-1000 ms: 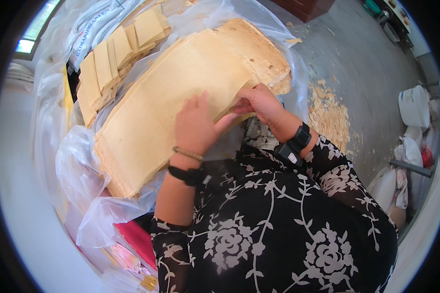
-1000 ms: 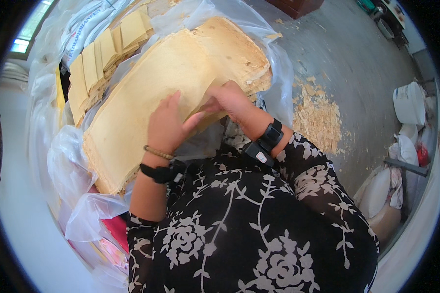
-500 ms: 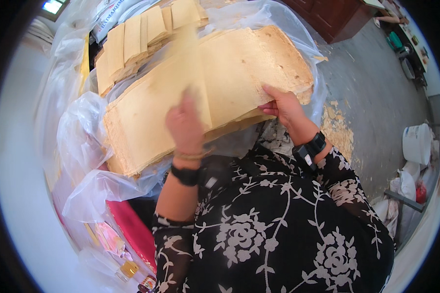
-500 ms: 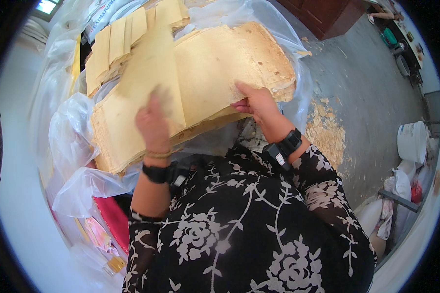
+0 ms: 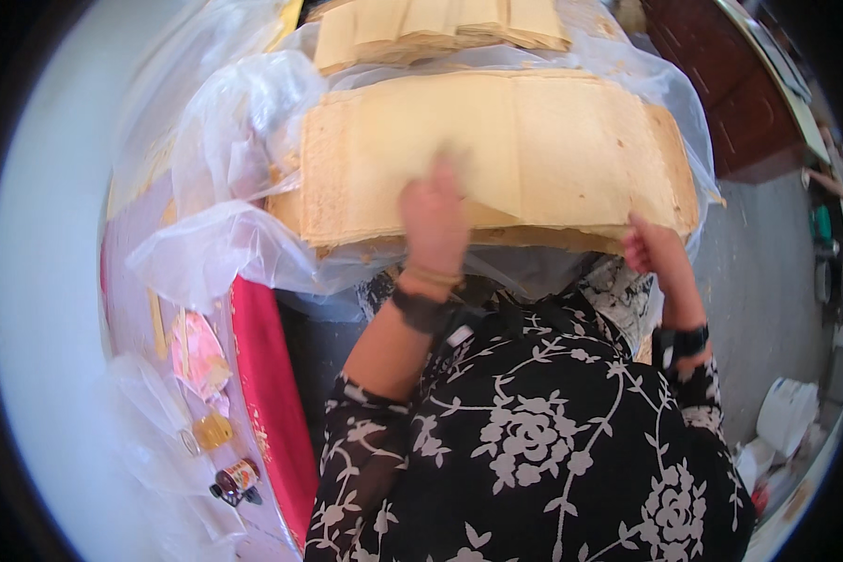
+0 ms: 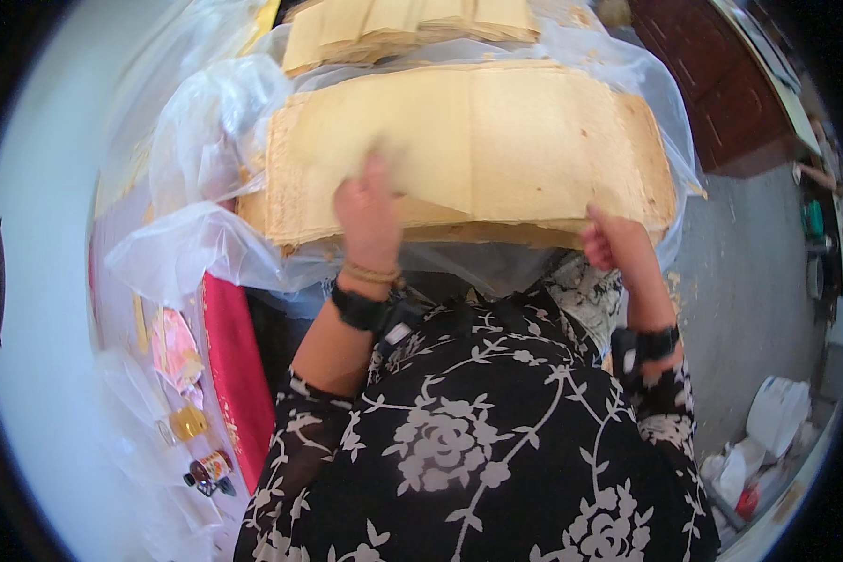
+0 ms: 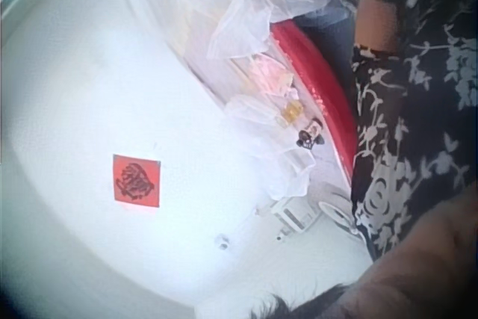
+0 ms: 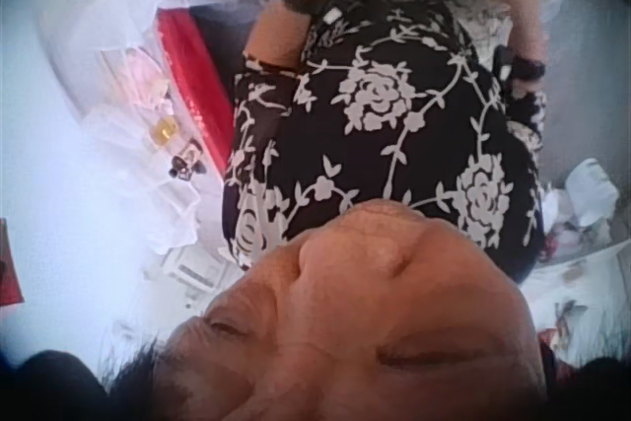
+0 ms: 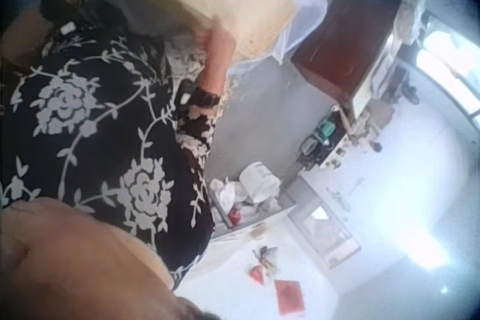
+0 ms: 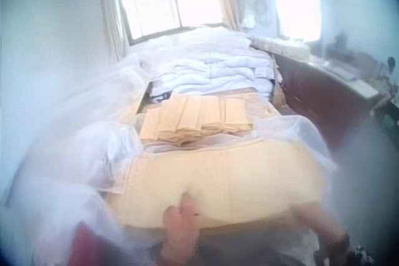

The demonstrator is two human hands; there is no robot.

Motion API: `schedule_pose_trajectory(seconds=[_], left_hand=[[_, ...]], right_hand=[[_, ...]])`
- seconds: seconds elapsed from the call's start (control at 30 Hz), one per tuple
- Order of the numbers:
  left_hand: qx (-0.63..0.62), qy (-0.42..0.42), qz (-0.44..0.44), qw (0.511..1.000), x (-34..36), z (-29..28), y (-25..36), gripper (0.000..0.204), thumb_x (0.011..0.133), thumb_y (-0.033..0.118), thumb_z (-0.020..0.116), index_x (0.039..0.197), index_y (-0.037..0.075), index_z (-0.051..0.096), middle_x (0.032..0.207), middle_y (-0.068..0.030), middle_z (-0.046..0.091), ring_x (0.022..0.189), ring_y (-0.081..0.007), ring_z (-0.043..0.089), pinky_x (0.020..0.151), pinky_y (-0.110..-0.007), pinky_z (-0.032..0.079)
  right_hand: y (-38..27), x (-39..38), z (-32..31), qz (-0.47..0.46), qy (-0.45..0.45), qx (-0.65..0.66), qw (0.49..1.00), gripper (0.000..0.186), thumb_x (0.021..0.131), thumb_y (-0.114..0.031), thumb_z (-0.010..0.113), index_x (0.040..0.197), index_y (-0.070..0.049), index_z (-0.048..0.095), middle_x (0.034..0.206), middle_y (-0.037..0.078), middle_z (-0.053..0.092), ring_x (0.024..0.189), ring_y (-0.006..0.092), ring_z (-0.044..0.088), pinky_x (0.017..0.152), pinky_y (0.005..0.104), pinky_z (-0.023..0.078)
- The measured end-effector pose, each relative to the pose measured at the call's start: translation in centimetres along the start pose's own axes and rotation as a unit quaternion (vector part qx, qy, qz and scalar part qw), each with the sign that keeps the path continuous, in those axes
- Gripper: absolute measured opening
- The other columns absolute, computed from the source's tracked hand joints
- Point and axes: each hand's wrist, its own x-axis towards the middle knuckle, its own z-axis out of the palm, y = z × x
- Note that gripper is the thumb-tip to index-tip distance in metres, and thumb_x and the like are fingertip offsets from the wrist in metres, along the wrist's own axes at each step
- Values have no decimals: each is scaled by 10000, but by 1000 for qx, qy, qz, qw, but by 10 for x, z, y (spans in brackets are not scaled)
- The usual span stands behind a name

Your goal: The person repeatedly folds thin, rectangular, beige sheets by hand. Each sheet is folded in half and then folded again into a smaller rectangle before being placed on a growing stack. The person handles the sheets one at a time from a larger pile.

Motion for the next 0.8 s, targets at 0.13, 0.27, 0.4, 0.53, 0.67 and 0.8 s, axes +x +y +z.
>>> schedule_pose_trajectory(seconds=[0.13, 0.27, 0.4, 0.53, 0.67, 0.8], left_hand=[[-31, -39, 204, 978, 10, 31, 77, 333, 970, 247, 672, 1227, 37, 693, 857, -179, 695, 752, -369, 665, 683, -470, 551], [-132, -115, 361, 916, -11, 32, 101, 333, 898, 190, 718, 1205, 63, 704, 1016, -150, 715, 938, -333, 696, 778, -430, 581], [-48, -106, 461, 880, -39, 23, 69, 358, 872, 189, 754, 1187, 33, 689, 1170, -144, 711, 1157, -337, 666, 963, -425, 561], [35, -167, 438, 883, -51, 49, 42, 439, 868, 237, 772, 1227, 5, 672, 1287, -168, 670, 1250, -352, 615, 1083, -450, 492], [168, -165, 323, 917, -50, 73, 29, 631, 857, 358, 782, 1347, 2, 606, 1361, -203, 609, 1289, -387, 548, 1107, -516, 428], [155, -125, 292, 936, -32, 79, 19, 596, 867, 365, 767, 1296, -19, 610, 1323, -212, 610, 1265, -387, 550, 1023, -515, 442]], right_hand=[[1, -29, 50, -383, 63, -45, 921, 409, 958, -377, 760, 1076, 13, 720, 866, 82, 725, 757, 158, 699, 691, 303, 566], [-14, -6, 67, -405, -40, -145, 902, 355, 983, -329, 722, 1118, 0, 714, 942, 98, 742, 830, 179, 713, 754, 307, 574], [-28, 12, 70, -180, -82, 113, 974, 394, 1041, -354, 639, 1214, -2, 678, 1041, 133, 754, 895, 226, 729, 814, 345, 585], [-52, 11, 85, -134, -17, 280, 950, 498, 1056, -412, 620, 1280, 31, 653, 1056, 170, 759, 888, 256, 754, 753, 360, 611], [-94, 1, 86, -237, 18, 201, 950, 534, 1054, -413, 629, 1260, 79, 651, 1065, 188, 753, 872, 279, 767, 726, 349, 625], [-132, -15, 100, -274, -19, 216, 937, 529, 1045, -398, 648, 1270, 82, 648, 1083, 185, 753, 851, 275, 766, 695, 337, 627]])
